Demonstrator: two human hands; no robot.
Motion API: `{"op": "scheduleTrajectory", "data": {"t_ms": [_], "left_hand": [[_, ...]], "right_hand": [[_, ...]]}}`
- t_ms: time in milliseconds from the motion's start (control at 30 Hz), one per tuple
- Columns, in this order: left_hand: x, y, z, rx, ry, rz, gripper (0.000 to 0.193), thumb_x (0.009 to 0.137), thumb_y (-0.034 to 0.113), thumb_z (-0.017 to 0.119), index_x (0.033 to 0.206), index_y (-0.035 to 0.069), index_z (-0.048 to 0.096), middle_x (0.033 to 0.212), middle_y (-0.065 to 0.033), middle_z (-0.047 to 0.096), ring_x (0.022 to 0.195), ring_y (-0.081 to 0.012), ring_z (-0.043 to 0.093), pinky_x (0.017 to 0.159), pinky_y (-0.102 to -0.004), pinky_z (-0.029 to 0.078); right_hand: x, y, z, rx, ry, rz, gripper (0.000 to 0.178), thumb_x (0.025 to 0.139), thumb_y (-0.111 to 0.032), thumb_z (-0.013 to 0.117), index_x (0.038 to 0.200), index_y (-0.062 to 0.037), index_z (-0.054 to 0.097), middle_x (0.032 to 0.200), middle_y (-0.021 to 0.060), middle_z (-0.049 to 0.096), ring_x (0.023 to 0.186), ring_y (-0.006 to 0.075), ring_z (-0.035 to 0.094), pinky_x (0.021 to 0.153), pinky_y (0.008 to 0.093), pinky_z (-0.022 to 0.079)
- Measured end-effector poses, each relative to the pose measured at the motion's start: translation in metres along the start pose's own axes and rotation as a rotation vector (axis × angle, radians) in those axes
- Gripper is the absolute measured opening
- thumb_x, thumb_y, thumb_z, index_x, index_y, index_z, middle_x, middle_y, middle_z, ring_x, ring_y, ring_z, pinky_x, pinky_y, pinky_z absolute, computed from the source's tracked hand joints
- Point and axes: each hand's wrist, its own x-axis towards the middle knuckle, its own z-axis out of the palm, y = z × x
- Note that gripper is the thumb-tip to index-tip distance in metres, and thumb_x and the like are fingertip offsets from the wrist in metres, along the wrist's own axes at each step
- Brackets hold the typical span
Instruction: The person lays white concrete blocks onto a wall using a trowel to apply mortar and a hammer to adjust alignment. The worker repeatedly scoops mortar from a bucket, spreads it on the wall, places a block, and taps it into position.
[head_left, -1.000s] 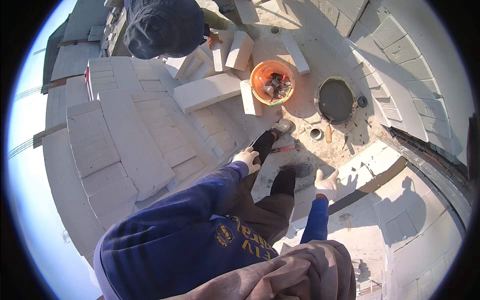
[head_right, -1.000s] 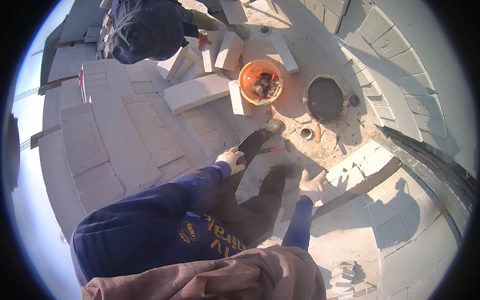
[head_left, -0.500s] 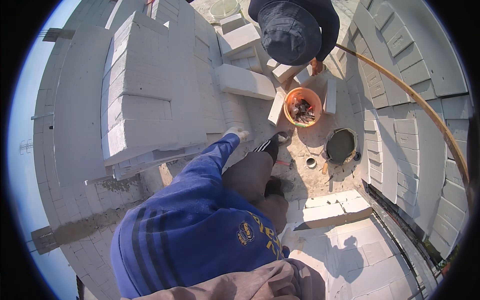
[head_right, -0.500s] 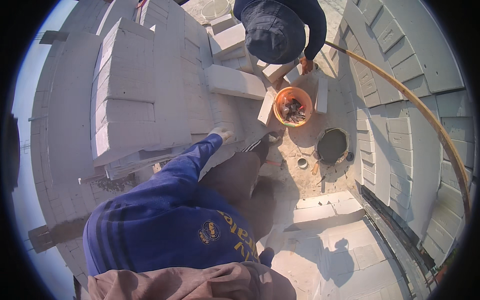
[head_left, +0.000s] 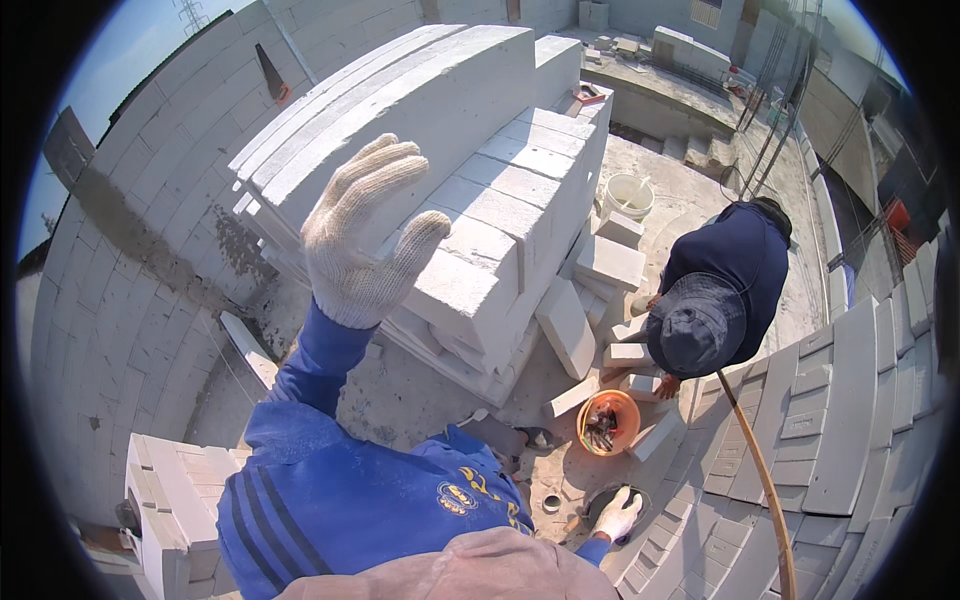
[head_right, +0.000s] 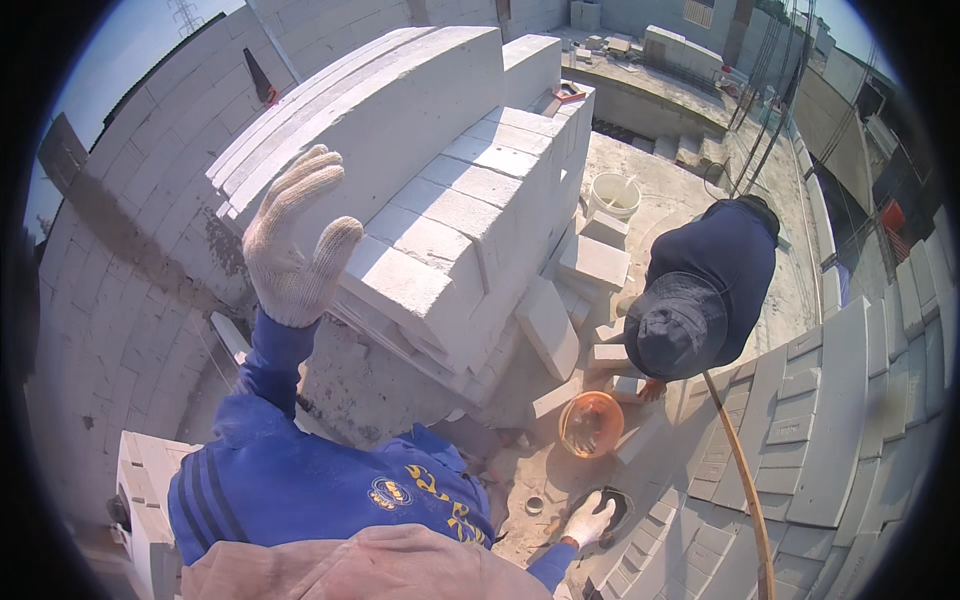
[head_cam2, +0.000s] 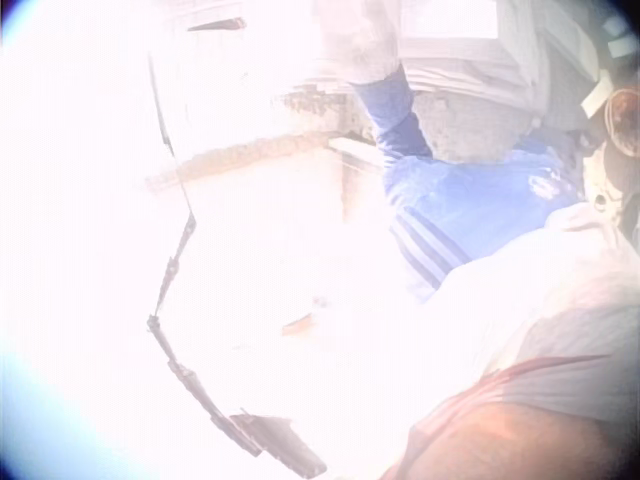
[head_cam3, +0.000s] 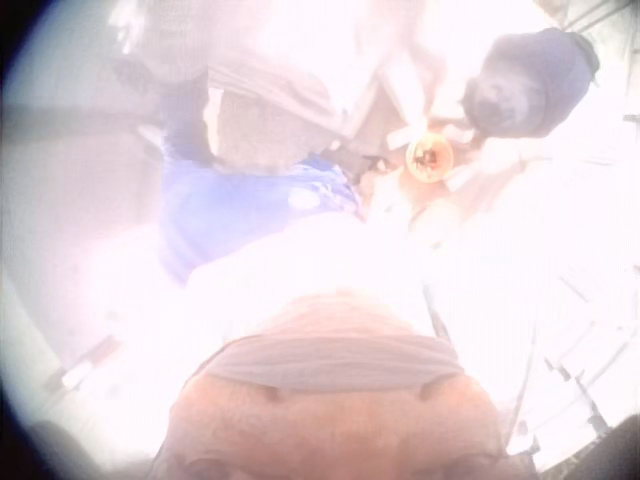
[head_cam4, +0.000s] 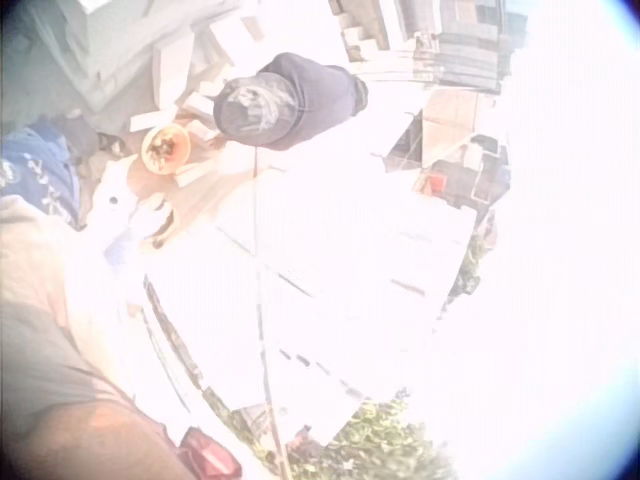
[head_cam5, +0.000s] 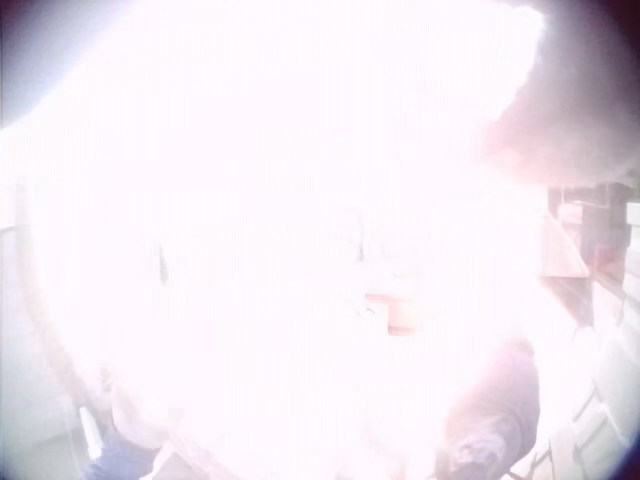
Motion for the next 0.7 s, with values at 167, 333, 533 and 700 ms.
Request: {"op": "scheduleTrajectory", "data": {"t_ms": [167, 333, 533, 700], "left_hand": [[-0.010, -0.163, -0.100, 0.723, -0.120, -0.342, 0.081, 0.091, 0.067, 0.073, 0.145, 0.007, 0.065, 0.159, -0.0249, 0.051, 0.159, -0.0414, 0.028, 0.128, -0.0571, 0.026], [-0.013, -0.162, -0.078, 0.592, -0.344, -0.430, 0.087, 0.088, 0.067, 0.073, 0.148, 0.005, 0.062, 0.162, -0.0261, 0.047, 0.163, -0.0416, 0.019, 0.132, -0.0563, 0.011], [-0.015, -0.106, -0.081, 0.457, -0.316, -0.369, 0.078, 0.080, 0.043, 0.086, 0.144, 0.003, 0.065, 0.150, -0.0227, 0.061, 0.146, -0.0412, 0.050, 0.123, -0.0517, 0.039], [-0.032, -0.031, -0.033, 0.382, -0.268, -0.071, 0.076, 0.070, 0.021, 0.090, 0.142, 0.012, 0.067, 0.153, -0.0181, 0.059, 0.132, -0.0362, 0.064, 0.109, -0.0474, 0.055]], "right_hand": [[-0.008, -0.103, -0.043, 0.252, -0.040, -0.243, 0.061, 0.104, -0.041, 0.066, 0.149, -0.0009, 0.055, 0.143, 0.0268, 0.060, 0.130, 0.0397, 0.061, 0.108, 0.0461, 0.050], [-0.028, -0.169, -0.069, 0.325, -0.021, -0.457, 0.061, 0.103, -0.037, 0.069, 0.150, -0.0007, 0.053, 0.145, 0.0254, 0.057, 0.127, 0.0375, 0.063, 0.108, 0.0439, 0.051], [-0.104, -0.362, -0.096, 0.565, -0.279, -0.926, 0.062, 0.102, -0.038, 0.072, 0.149, -0.0021, 0.054, 0.139, 0.0219, 0.064, 0.128, 0.0307, 0.063, 0.106, 0.0416, 0.052], [-0.115, -0.533, -0.085, 0.823, -0.981, -0.767, 0.080, 0.102, -0.059, 0.065, 0.153, -0.0006, 0.047, 0.140, 0.0156, 0.058, 0.119, 0.0311, 0.063, 0.101, 0.0446, 0.054]]}}
